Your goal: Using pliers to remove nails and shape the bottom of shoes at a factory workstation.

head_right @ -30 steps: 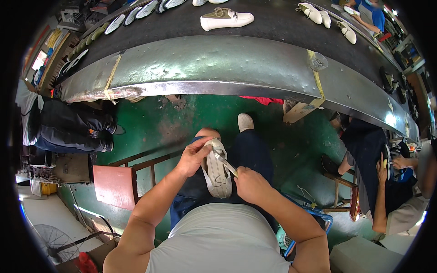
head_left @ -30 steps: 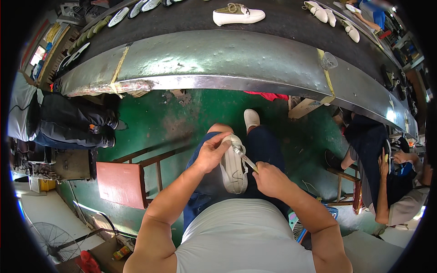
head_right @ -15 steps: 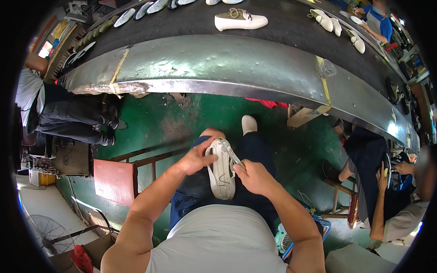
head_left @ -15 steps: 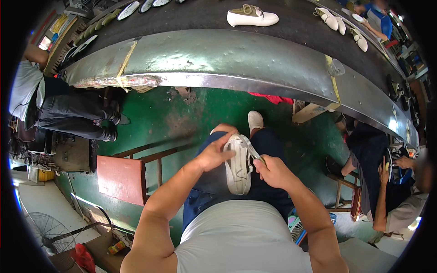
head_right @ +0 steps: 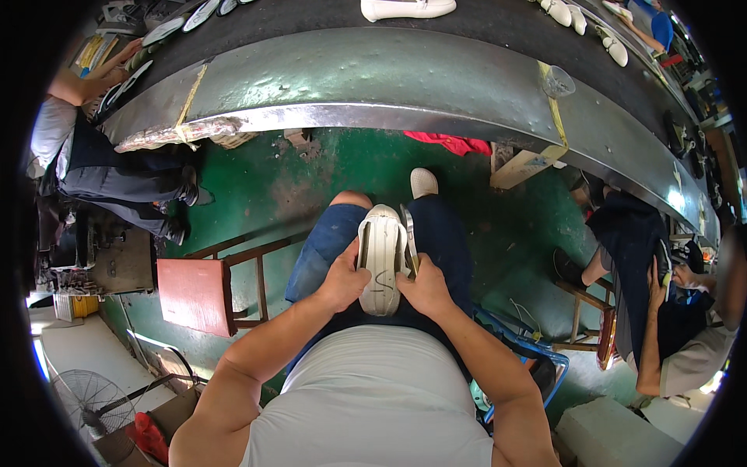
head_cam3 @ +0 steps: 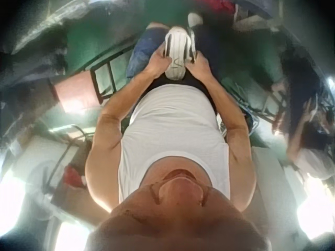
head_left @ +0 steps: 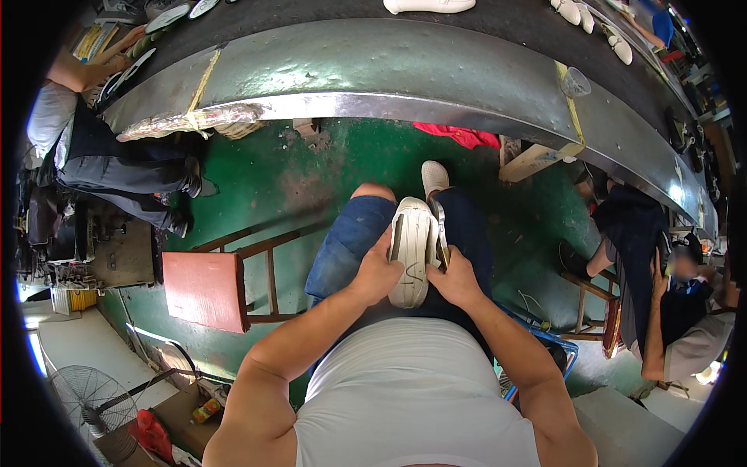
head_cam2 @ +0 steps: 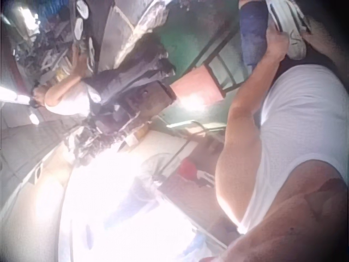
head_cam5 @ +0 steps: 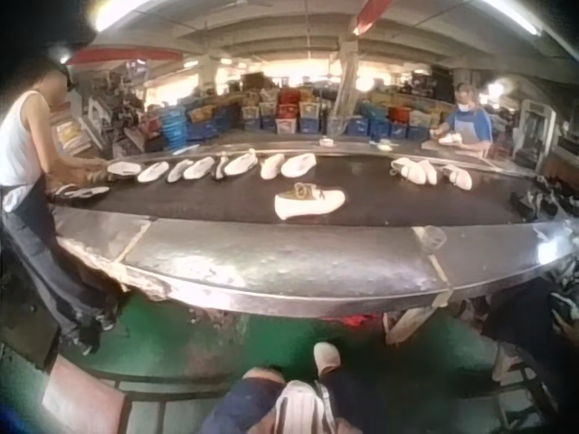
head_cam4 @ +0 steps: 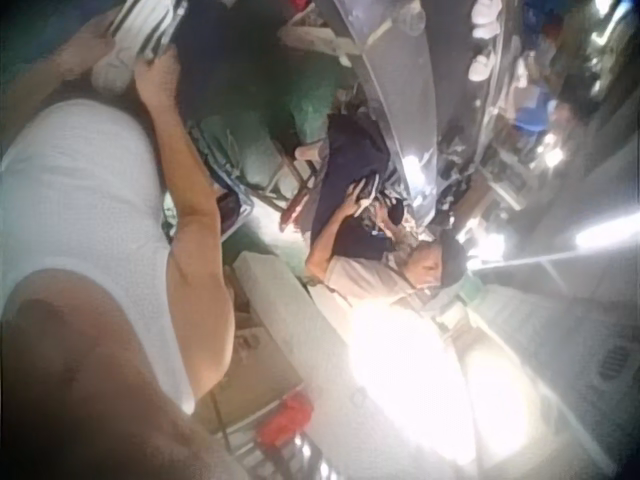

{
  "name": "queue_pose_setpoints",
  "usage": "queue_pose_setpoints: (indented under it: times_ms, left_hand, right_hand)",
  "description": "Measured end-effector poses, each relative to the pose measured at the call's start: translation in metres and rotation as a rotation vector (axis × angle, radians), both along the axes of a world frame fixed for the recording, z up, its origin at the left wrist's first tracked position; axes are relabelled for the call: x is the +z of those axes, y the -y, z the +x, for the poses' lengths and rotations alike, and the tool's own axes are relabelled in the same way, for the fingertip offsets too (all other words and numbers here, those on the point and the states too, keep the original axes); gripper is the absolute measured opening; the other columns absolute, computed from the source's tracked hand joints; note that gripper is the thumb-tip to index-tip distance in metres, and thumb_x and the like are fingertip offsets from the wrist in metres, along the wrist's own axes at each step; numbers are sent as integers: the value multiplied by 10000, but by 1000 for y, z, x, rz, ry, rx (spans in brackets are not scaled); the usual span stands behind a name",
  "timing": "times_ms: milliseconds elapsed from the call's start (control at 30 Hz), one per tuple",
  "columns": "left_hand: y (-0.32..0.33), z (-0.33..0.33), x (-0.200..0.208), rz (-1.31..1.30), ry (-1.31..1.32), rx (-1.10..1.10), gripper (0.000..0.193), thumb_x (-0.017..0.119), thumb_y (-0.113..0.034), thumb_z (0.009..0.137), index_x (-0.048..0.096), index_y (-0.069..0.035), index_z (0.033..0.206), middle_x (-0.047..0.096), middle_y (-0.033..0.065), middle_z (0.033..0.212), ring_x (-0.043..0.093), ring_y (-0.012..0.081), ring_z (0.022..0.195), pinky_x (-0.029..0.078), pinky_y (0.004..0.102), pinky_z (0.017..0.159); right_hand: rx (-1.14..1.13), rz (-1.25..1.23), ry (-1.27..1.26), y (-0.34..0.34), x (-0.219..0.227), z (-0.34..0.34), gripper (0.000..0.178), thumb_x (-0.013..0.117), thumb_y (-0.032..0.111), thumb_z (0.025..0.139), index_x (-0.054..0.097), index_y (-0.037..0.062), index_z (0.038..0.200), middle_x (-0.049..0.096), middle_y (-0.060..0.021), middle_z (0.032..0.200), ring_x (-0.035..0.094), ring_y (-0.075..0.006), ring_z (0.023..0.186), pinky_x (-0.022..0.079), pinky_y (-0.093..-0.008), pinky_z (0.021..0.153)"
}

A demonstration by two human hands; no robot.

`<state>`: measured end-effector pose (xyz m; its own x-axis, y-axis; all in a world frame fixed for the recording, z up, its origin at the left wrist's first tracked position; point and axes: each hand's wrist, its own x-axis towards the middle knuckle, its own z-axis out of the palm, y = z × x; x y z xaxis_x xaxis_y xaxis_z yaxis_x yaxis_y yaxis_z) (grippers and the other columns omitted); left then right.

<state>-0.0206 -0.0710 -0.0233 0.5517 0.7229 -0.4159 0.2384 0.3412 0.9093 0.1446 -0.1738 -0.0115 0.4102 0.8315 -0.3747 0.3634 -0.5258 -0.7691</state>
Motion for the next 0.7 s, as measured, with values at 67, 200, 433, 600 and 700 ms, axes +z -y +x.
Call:
queue_pose_setpoints:
  times_ms: [67,200,433,600,700]
  left_hand:
    - [-10,2,30,-121,-66,-220,863,462,98,752,268,-71,1575,555,158,1394,530,248,1306,400,325,1089]
    - [-33,-4,28,-556,288,-413,929,470,118,726,212,-90,1594,475,124,1467,440,226,1383,337,335,1144]
    - [12,-5,5,-195,121,-422,966,635,68,760,164,-84,1589,434,104,1473,394,217,1388,293,364,1176]
    - [19,-9,-13,-185,154,-404,1009,647,63,797,63,-98,1604,366,114,1519,334,220,1421,252,368,1190]
    - [22,-7,-17,-97,161,-442,1032,659,11,826,-26,-70,1594,298,170,1558,285,262,1453,223,360,1199]
  right_hand:
    - [25,83,83,6,-4,7,445,700,219,804,569,-85,1101,687,-243,927,710,-324,769,546,-389,738]
    - [95,-75,-41,7,9,28,435,718,185,791,560,-66,1109,679,-199,970,709,-258,809,548,-360,734]
    - [50,-41,-246,46,48,49,251,603,167,957,568,-38,1098,696,-119,866,697,-220,748,545,-346,706]
    - [429,-176,51,44,84,59,306,598,159,938,574,-43,1166,701,-177,913,695,-354,802,547,-423,773]
    - [672,-102,251,42,77,66,402,600,145,927,542,-53,1271,669,-217,1024,661,-392,925,532,-461,830]
